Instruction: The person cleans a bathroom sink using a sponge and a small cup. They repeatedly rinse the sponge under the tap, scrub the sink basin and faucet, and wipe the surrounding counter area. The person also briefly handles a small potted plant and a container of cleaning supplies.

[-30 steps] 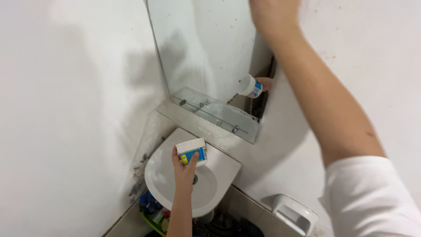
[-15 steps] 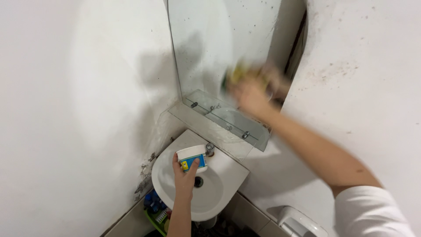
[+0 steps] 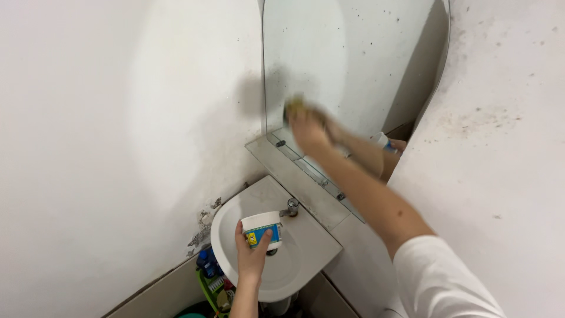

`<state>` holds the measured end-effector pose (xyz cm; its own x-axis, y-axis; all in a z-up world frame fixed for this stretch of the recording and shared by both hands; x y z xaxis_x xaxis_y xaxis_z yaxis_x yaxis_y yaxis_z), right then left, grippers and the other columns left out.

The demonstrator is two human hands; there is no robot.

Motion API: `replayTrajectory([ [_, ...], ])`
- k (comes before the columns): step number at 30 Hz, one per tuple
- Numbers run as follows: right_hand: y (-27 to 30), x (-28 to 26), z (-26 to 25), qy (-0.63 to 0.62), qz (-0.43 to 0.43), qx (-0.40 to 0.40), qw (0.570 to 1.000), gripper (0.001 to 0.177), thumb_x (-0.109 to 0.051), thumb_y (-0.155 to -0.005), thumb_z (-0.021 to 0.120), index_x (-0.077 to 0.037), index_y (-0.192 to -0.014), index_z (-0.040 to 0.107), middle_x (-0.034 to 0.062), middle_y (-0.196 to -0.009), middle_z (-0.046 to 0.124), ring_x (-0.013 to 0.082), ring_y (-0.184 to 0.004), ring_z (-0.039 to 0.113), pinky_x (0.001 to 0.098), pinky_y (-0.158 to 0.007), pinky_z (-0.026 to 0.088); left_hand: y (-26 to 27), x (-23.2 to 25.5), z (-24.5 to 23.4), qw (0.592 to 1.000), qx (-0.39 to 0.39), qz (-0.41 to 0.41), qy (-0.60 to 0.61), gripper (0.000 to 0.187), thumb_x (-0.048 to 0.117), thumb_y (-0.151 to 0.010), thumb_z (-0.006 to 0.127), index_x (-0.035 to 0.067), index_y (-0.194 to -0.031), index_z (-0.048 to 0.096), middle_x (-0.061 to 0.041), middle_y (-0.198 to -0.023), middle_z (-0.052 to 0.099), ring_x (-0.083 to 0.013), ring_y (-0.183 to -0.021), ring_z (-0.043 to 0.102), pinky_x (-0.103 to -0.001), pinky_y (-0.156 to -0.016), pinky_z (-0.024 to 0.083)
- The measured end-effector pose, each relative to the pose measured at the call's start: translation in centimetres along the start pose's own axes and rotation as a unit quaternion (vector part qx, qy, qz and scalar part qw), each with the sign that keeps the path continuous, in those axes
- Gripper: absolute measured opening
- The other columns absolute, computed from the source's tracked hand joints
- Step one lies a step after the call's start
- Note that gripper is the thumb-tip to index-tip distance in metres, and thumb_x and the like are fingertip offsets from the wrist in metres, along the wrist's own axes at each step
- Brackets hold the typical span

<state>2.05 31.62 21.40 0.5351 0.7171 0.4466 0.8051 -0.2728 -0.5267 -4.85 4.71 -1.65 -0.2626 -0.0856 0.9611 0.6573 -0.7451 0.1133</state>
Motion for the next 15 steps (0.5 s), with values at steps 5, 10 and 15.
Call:
replayTrajectory([
  [5,3.3,-3.3,4.4,0.129,0.013,-0.173,0.976,0.06,-0.008,-0.1,0.051,0.0,-0.155,0.03,0.0315,-0.16,0.033,0.0397,-0.125,0.055,0.0434,-0.096,0.052,-2.7,-0.1,0.4,1.0,-0.002,0.025,-0.01,0.099,0.025,-0.081,0.08,0.004,-0.158,0.021,-0.018,-0.138,0.054,-0.0231,-0.116,0.063,-0.033,-0.091,0.055],
  [10,-0.9,12.1,-12.7,0.041,0.203,0.303,0.93,0.058,-0.002,-0.116,0.057,-0.021,-0.167,0.036,0.0029,-0.165,0.041,0.0291,-0.151,0.046,0.0473,-0.128,0.036,-6.5,1.2,3.2,0.998,-0.044,0.045,-0.001,0.096,0.028,-0.083,0.079,0.005,-0.158,0.025,-0.019,-0.138,0.056,-0.0238,-0.118,0.062,-0.033,-0.094,0.053],
  [15,-5.6,17.5,-17.7,0.17,0.275,0.206,0.924,0.04,-0.003,-0.101,0.055,0.0,-0.141,0.059,0.0229,-0.147,0.046,0.0485,-0.135,0.048,0.0691,-0.115,0.029,-10.2,2.0,3.7,0.998,-0.053,0.027,-0.011,0.099,0.031,-0.08,0.079,0.008,-0.158,0.023,-0.017,-0.137,0.056,-0.0243,-0.118,0.062,-0.034,-0.092,0.055],
])
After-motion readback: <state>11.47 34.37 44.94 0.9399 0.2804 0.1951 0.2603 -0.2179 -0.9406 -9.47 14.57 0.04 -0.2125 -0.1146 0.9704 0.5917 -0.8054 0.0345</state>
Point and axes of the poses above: each hand's wrist, its own y-axis away from the middle knuckle, its own z-axis out of the palm, x = y × z, the point moved 7 cm from there along -y, towards the middle knuckle
